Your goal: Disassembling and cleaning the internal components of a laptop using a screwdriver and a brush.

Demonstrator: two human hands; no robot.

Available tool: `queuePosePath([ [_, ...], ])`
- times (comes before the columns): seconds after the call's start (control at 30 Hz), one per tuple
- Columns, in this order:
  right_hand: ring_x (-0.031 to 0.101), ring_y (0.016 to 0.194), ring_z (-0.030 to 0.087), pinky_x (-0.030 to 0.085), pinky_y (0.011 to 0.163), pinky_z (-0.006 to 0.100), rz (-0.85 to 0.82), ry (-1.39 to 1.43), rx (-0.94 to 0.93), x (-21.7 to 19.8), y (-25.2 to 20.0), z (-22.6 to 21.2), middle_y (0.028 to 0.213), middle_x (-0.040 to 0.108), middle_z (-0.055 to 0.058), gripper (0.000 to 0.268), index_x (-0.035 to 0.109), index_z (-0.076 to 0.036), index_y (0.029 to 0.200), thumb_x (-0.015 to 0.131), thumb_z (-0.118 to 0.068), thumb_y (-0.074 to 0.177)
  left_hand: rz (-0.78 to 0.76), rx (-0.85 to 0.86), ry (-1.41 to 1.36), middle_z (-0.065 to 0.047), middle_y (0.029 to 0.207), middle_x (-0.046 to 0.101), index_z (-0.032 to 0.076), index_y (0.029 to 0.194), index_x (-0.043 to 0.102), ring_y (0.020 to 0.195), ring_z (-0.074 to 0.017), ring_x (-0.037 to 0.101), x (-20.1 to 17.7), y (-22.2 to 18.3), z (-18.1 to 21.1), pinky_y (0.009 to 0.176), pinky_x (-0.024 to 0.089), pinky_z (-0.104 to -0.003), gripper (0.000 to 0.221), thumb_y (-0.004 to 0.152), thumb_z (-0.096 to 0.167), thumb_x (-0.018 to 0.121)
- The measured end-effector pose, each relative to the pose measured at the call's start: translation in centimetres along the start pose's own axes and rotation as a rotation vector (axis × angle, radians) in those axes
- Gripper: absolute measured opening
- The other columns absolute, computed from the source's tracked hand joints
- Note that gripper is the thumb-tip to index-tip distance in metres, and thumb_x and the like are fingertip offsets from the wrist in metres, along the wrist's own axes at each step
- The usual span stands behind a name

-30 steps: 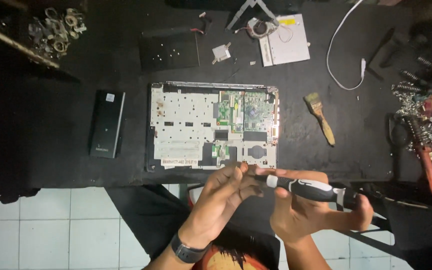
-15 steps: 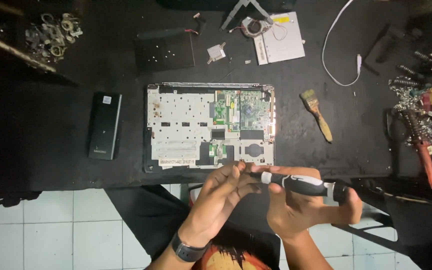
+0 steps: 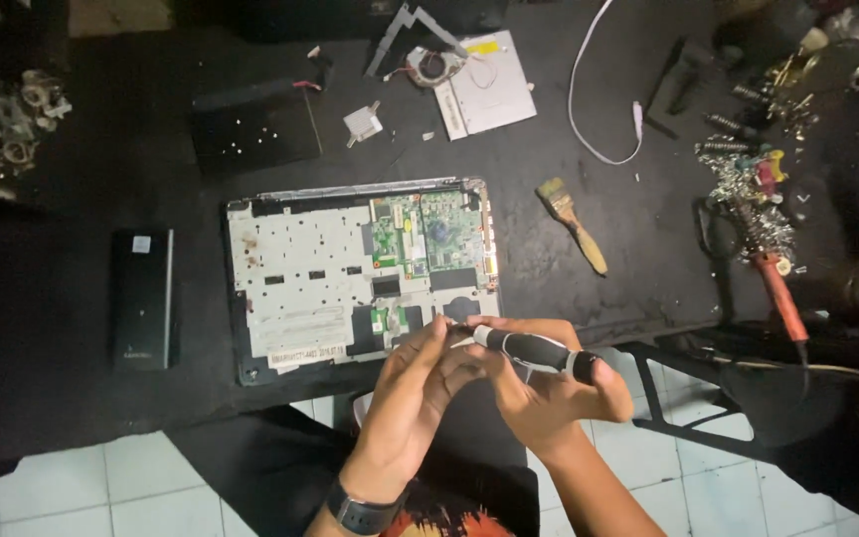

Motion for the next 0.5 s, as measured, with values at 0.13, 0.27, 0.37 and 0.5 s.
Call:
queuePosePath([
  [0.13,0.074,0.076,0.042,0.069,0.074,0.043,-0.119,-0.010,-0.011,0.0,0.5,1.0,0.097,0.056,0.034,0.077,0.016,-0.029,0.138,0.053,0.018,0.090,-0.031,-0.049,-0.014,-0.016,0.108,0.075,0.000,0.110,0.071,0.093,-0.0279,0.073,0.7,0.4,0.5,0.086,0.059,-0.039,0.028,0.100,0.024,0.059],
  [0.27,0.075,0.081,0.038,0.070,0.066,0.034,-0.179,0.041,0.001,-0.2,1.8,1.5,0.102,0.061,0.032,0.098,0.013,-0.030,0.143,0.051,0.035,0.080,-0.012,-0.052,0.036,-0.019,0.116,0.075,-0.001,0.121,0.071,0.099,-0.0281,0.072,1.1,0.6,1.4,0.086,0.060,-0.038,0.035,0.098,0.023,0.058],
  [0.37,0.030,0.132,0.017,0.034,0.111,0.044,-0.029,-0.789,-0.187,-3.5,-0.3,5.3,0.159,0.011,-0.002,0.098,0.024,-0.033,0.161,0.088,-0.004,0.093,-0.123,0.104,0.129,-0.014,0.113,0.071,0.003,0.135,0.056,0.095,-0.0202,0.071,0.4,2.1,2.2,0.085,0.062,-0.034,0.048,0.098,0.034,0.057],
  [0.5,0.073,0.104,0.036,0.064,0.096,0.049,0.028,-0.124,0.180,-1.9,3.9,10.5,0.139,0.048,0.019,0.100,0.008,-0.017,0.159,0.072,0.021,0.093,-0.025,0.454,0.692,-0.020,0.135,0.061,0.004,0.134,0.059,0.126,-0.0390,0.060,0.9,3.0,6.0,0.102,0.051,-0.052,0.043,0.102,0.033,0.052],
])
Point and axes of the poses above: each hand's wrist, its own y-axis towards the middle knuckle, its own x-axis out of the palm, z = x × y, the point moved 2 cm from there along y, towards the middle knuckle
